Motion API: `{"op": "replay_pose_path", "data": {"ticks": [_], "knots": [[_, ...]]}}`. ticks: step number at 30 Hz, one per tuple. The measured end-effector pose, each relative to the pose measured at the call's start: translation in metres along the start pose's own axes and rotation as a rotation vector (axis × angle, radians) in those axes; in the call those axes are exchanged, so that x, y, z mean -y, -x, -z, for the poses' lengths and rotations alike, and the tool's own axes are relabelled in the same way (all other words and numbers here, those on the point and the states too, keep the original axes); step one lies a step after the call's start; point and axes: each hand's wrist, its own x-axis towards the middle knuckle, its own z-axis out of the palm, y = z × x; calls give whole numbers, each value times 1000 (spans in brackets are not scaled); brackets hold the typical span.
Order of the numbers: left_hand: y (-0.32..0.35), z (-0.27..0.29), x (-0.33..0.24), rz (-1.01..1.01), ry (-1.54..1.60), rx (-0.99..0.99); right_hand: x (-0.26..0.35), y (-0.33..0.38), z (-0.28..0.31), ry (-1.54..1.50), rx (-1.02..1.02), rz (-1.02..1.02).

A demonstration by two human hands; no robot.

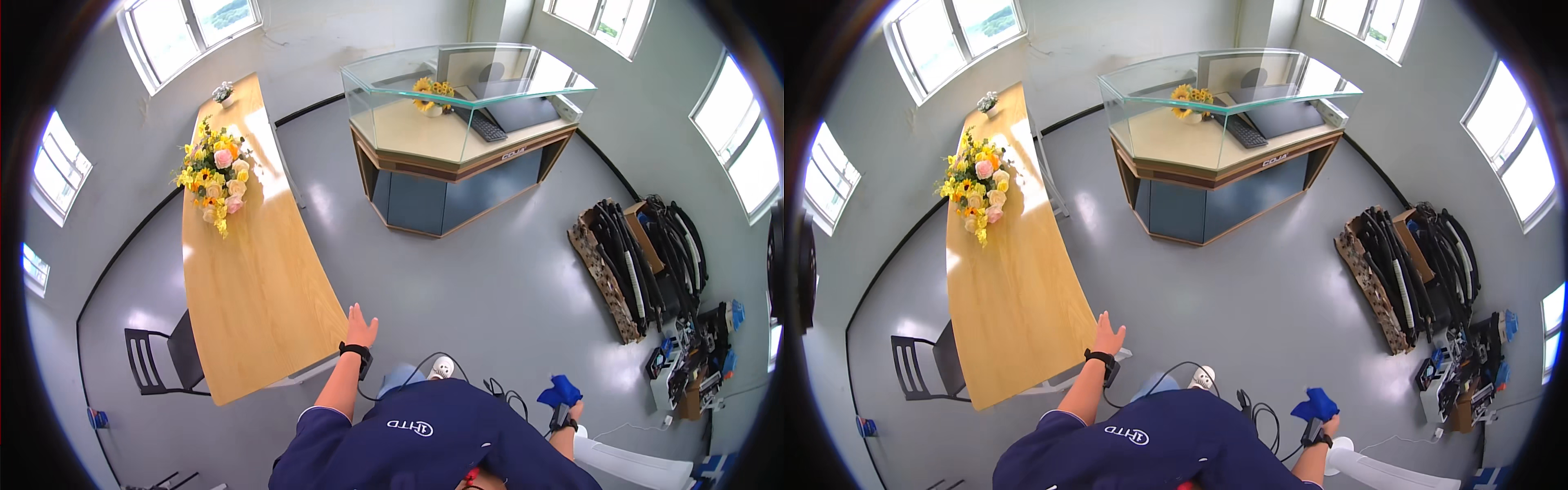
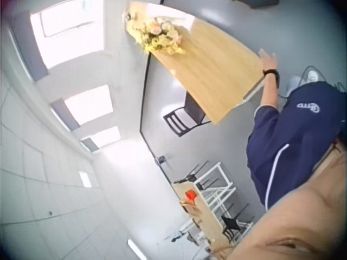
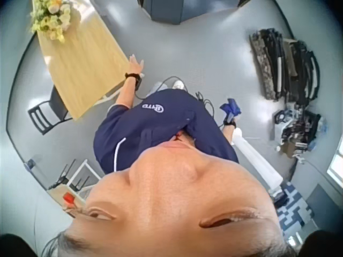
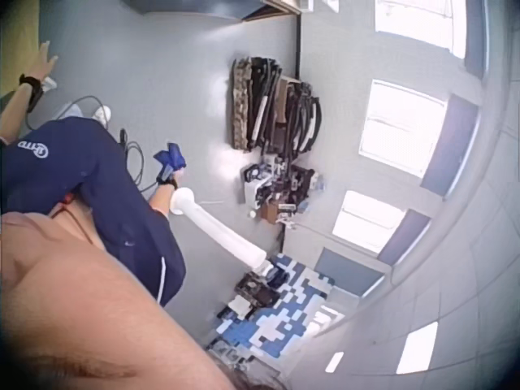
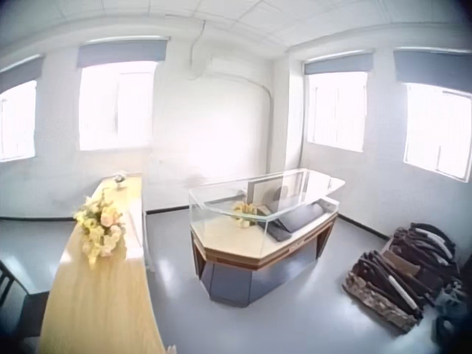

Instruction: Clean the surfaces of a wooden table and a glass display case using a blue cloth.

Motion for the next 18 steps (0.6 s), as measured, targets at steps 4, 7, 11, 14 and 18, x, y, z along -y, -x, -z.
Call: {"op": "replay_pose_path", "data": {"ticks": [4, 7, 11, 14, 18], "knots": [[33, 17, 31, 134, 3, -108, 134, 77, -232, -346, 197, -309], [0, -8, 21, 212, 132, -125, 136, 26, -221, -298, 412, -221], [-55, -10, -21, 158, 119, -102, 128, -5, -224, 298, -216, 305], [-112, -6, -70, 82, 262, -109, 140, -11, -244, 384, -421, 333], [-203, -7, -142, -146, 231, -91, 107, -73, -220, 493, -688, 247]]}}
